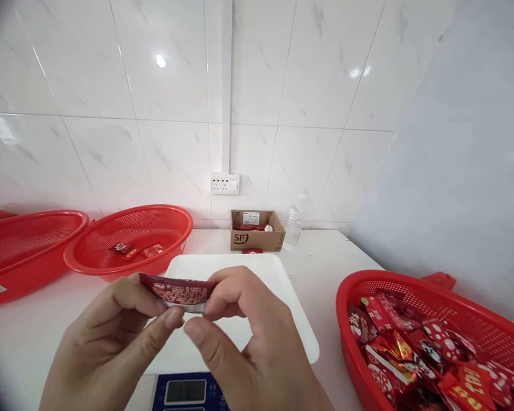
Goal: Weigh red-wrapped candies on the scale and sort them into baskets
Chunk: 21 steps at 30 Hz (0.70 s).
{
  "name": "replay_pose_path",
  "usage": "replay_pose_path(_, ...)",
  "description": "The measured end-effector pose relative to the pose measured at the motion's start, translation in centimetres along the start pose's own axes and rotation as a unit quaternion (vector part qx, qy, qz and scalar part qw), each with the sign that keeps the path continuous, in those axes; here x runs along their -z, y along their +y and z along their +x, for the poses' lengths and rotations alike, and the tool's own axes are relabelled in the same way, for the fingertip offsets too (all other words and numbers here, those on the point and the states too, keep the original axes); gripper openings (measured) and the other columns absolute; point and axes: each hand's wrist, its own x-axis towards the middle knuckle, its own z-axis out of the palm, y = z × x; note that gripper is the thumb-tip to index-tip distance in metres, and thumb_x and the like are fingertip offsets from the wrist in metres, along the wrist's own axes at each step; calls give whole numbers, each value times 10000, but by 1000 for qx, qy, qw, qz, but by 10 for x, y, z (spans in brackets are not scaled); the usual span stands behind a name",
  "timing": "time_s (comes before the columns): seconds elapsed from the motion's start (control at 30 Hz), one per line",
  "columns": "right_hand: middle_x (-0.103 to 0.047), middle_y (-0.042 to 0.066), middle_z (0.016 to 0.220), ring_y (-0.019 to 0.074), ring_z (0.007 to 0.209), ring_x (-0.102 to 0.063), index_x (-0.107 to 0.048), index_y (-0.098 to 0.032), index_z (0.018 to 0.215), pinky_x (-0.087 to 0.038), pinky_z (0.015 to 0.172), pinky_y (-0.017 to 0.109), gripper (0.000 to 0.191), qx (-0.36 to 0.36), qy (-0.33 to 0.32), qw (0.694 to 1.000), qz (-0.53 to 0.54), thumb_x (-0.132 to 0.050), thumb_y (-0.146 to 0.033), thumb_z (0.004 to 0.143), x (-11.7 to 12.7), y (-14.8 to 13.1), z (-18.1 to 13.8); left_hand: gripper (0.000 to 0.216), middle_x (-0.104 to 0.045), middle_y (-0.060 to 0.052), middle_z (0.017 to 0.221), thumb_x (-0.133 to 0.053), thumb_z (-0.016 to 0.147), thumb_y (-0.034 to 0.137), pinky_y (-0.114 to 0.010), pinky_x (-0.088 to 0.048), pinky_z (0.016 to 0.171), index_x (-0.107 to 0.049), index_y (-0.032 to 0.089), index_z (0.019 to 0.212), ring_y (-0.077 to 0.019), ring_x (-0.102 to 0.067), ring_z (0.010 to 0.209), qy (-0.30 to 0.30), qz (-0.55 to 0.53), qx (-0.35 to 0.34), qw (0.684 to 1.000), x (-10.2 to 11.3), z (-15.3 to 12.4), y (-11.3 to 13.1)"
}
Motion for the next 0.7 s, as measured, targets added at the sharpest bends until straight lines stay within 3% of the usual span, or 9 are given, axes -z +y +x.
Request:
replay_pose_path(0.1,-653,-30,884,120,746,-643,-536,-291,902,-551,646,214,96,-29,31,998,44,-627,-262,884,-2,4,0,182,-680,29,726,-689,793,132,-180,-515,574,-573,226,689,-119,-637,647,18,-37,6,999,-3,-2,-2)
replay_pose_path(0.23,-677,-35,881,114,721,-647,-531,-333,1043,-554,657,218,197,-58,5,997,53,-636,-275,887,-2,7,0,200,-703,49,760,-757,745,142,-144,-516,566,-587,248,756,-96,-636,632,62,-114,45,991,-10,-5,-1)
replay_pose_path(0.47,-692,-22,817,133,707,-652,-563,-305,1019,-552,620,219,199,-76,35,996,42,-669,-271,855,-2,3,0,369,-724,58,839,-805,734,262,-151,-530,588,-616,341,1040,-86,-623,603,65,-150,86,983,-12,-5,5)
replay_pose_path(0.7,-725,-18,812,135,701,-678,-583,-296,1018,-552,627,221,176,-81,24,994,76,-653,-256,862,-3,-2,0,279,-690,49,786,-756,796,333,-142,-523,636,-645,345,1052,-93,-593,653,60,-186,108,975,-9,-5,5)
